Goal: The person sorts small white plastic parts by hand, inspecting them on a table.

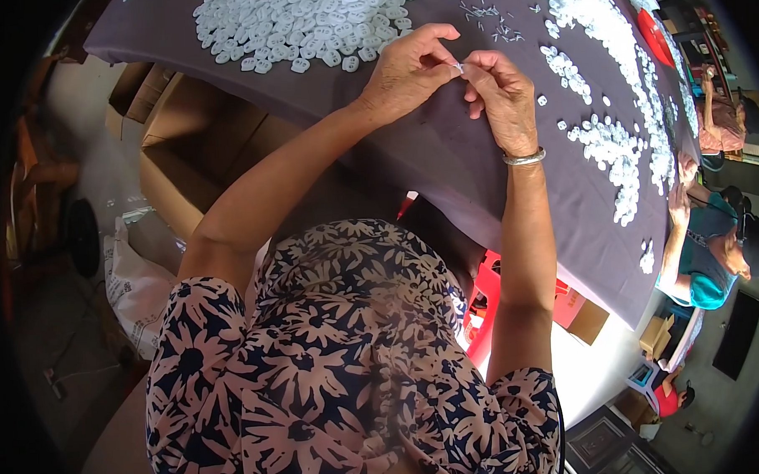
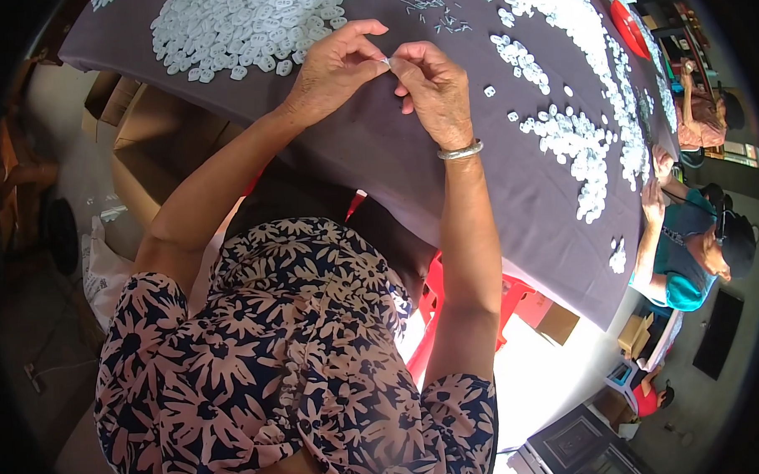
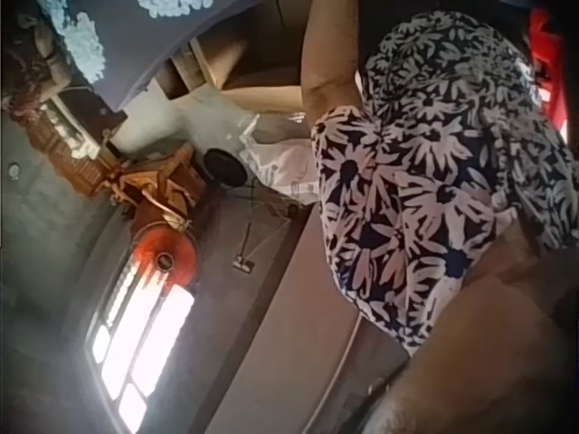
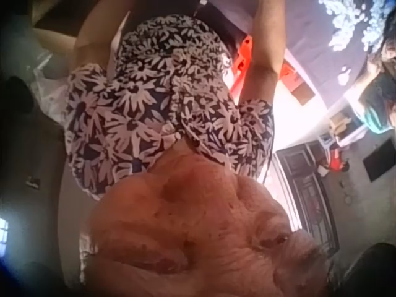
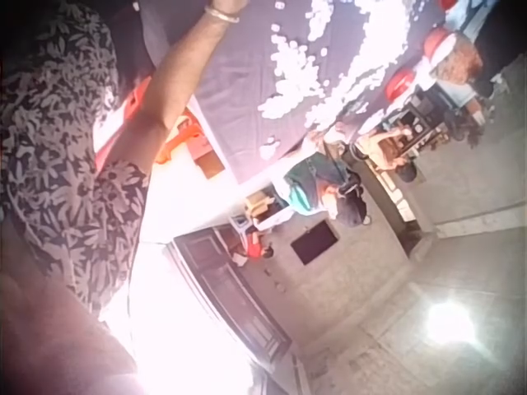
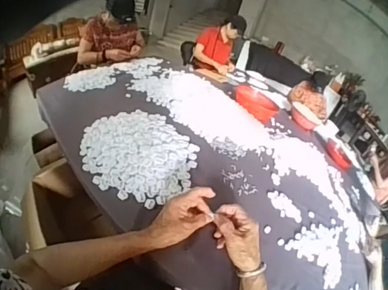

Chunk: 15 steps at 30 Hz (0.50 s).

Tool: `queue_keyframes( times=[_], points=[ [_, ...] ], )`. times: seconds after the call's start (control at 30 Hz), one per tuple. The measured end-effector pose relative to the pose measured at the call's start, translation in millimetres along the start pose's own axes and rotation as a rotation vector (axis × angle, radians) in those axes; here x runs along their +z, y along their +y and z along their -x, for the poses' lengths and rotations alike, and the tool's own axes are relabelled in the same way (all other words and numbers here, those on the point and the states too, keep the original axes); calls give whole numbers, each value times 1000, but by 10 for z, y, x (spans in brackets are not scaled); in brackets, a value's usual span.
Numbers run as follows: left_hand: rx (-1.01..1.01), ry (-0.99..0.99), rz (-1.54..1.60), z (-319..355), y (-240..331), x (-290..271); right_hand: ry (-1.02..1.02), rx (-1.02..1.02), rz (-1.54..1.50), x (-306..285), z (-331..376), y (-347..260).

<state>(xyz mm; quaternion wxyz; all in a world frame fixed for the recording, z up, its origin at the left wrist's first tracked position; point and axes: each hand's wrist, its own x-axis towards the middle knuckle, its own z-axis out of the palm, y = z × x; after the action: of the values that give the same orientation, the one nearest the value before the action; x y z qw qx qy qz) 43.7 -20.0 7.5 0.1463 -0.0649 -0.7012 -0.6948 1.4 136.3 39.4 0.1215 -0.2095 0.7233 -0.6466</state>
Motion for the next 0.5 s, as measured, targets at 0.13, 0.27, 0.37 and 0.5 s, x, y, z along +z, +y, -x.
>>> queue_keyframes(
  times=[0.13, 0.27, 0.37, 0.5],
  points=[
    [30, 7, -34, -2, 1, 16, -14, -56, 73, -30, -11, 64],
    [-7, 14, -30, 2, 11, 3, 26, -60, 69, 4, -11, 96],
    [-42, 2, -17, -4, 13, -9, 22, -41, 55, 17, 5, 107],
    [-33, -7, -30, -15, -6, -30, 55, -56, 24, 54, 29, 105]
  ],
)
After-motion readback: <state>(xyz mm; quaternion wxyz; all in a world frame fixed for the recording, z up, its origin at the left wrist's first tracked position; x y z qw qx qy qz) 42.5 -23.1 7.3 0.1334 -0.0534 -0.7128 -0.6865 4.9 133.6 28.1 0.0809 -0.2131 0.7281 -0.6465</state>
